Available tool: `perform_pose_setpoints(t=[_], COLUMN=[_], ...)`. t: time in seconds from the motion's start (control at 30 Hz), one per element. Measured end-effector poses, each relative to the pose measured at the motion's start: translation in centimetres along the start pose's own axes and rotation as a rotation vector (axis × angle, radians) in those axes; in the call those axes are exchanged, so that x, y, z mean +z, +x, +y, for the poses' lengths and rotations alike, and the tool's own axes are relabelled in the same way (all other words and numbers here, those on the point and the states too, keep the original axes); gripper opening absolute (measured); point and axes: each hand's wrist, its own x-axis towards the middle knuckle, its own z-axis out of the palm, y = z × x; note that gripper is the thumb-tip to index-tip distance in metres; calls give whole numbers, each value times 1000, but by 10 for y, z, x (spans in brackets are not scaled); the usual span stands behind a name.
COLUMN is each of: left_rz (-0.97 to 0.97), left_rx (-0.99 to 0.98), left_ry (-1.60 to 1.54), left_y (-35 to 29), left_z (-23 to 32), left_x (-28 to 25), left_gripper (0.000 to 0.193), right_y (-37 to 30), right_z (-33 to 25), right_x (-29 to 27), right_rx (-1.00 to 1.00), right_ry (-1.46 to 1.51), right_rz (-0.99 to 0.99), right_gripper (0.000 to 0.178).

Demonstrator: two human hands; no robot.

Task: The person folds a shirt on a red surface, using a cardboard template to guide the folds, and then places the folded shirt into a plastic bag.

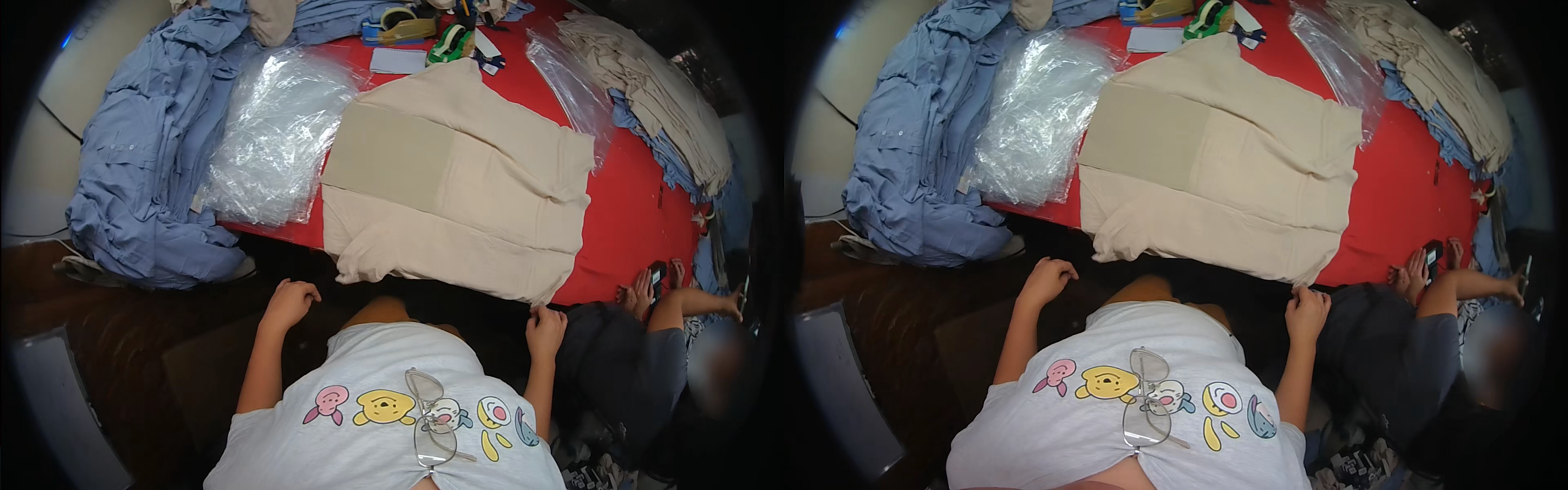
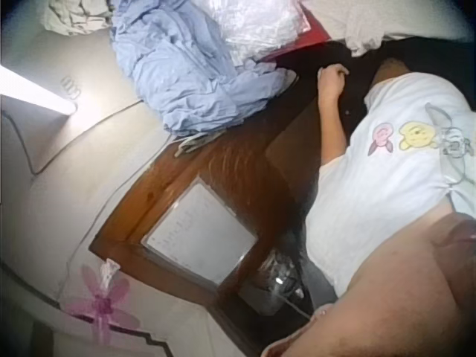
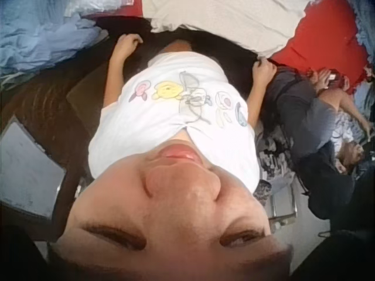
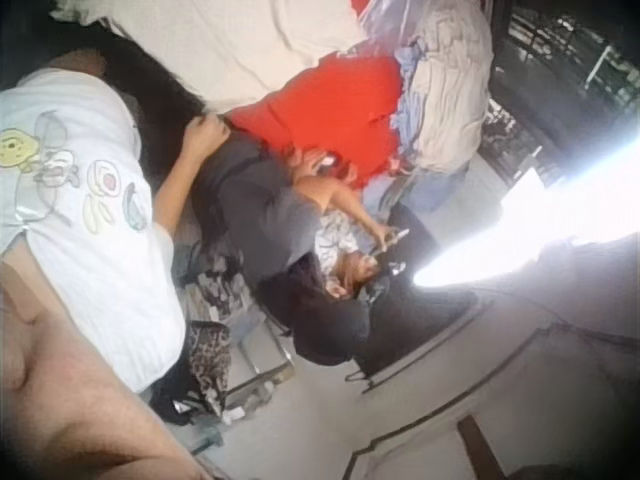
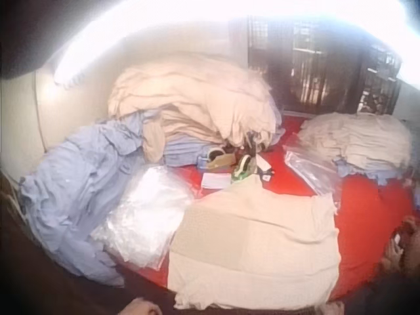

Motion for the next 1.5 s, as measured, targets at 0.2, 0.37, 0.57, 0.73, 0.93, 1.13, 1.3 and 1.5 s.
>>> perform_pose_setpoints(t=[0.2,0.37,0.57,0.73,0.93,1.13,1.3,1.5], left_rz=[308,376,382,582,549,200,363,521], left_rx=[151,334,134,420,328,198,280,433], left_ry=[-208,192,173,-103,-60,-773,-620,-516], left_y=[82,173,227,342,458,477,483,442], left_z=[66,106,105,148,210,239,228,200], left_x=[-14,4,-30,-96,-115,-136,-117,-119], left_gripper=[21,62,69,48,45,16,16,27], right_y=[97,148,224,342,458,472,484,467], right_z=[-61,-95,41,46,9,12,67,-2], right_x=[-3,17,26,-7,-6,-35,-15,-12], right_rx=[-106,-357,92,322,689,591,511,251], right_ry=[324,78,76,602,1091,1360,1498,640], right_rz=[269,51,312,508,344,565,651,880], right_gripper=[53,78,69,55,34,20,20,30])
